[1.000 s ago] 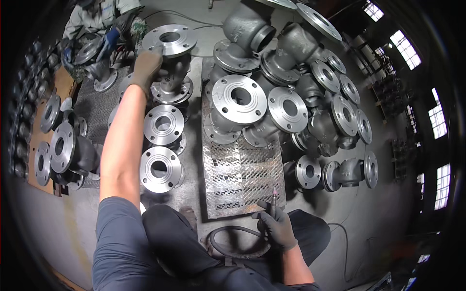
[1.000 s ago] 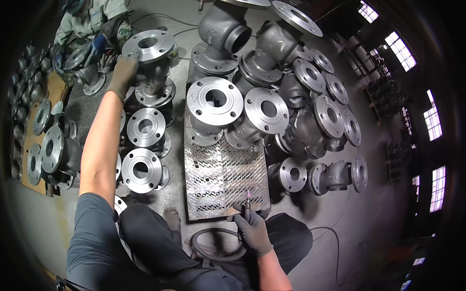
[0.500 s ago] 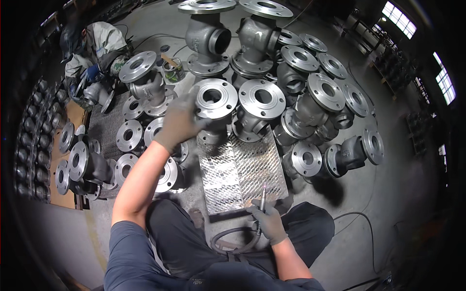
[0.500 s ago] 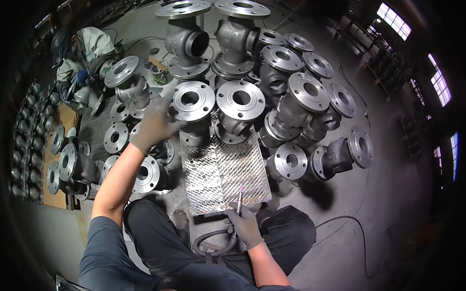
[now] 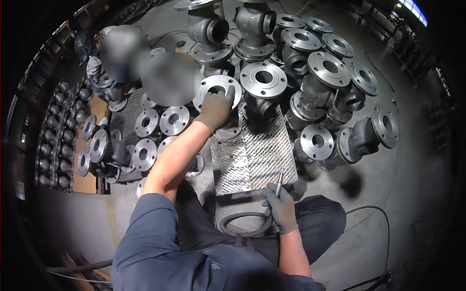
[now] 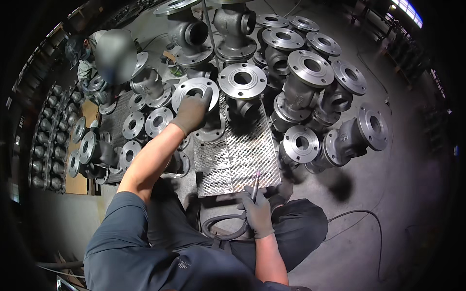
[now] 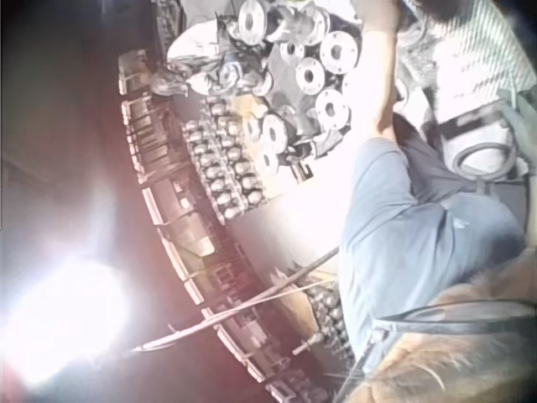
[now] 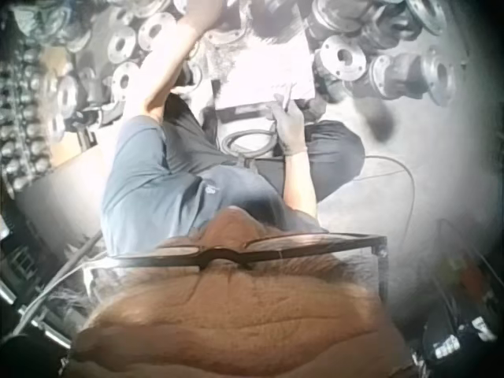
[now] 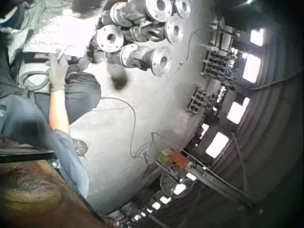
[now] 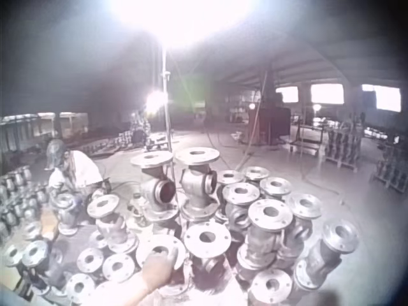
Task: Deburring and marking metal valve body castings using a rotary tool and marking pencil while sitting on the workshop floor.
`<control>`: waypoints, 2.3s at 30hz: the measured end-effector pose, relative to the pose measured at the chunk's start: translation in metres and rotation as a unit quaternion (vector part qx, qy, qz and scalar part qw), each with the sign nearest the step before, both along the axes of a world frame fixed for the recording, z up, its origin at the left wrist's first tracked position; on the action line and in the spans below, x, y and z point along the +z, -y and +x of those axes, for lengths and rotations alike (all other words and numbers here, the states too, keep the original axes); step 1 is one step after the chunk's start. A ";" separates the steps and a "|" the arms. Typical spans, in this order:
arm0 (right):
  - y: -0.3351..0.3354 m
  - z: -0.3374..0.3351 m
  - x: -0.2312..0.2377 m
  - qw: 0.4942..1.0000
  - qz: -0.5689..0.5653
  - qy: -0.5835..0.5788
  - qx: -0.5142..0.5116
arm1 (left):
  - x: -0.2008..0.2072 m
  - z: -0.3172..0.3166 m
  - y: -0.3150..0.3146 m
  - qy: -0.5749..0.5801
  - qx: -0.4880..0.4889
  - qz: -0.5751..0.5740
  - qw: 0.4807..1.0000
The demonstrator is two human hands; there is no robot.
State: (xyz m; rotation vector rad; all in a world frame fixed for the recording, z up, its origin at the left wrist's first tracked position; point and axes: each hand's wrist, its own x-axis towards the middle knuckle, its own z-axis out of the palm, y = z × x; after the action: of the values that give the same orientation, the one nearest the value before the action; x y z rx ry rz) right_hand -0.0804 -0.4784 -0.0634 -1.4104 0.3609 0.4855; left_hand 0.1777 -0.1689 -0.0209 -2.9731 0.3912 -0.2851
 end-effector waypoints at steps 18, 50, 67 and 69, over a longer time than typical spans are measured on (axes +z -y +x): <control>0.019 -0.001 0.011 0.994 0.056 0.036 -0.084 | 0.023 -0.197 0.074 -0.075 -0.113 -0.143 0.980; 0.040 0.070 0.043 0.994 -0.087 0.053 -0.036 | 0.019 -0.185 0.058 -0.244 0.053 -0.645 0.723; 0.016 0.062 0.041 0.996 -0.047 0.051 -0.050 | 0.032 -0.178 0.049 -0.308 0.144 -0.685 0.644; -0.008 0.065 0.046 0.993 -0.079 0.075 -0.042 | 0.016 -0.177 0.033 -0.273 0.166 -0.707 0.631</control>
State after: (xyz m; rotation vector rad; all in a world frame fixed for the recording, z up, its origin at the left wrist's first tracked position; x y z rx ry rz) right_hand -0.0152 -0.4705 -0.0174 -1.5687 0.3412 0.2843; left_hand 0.0009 -0.2019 -0.0048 -4.4782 -0.8221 0.8080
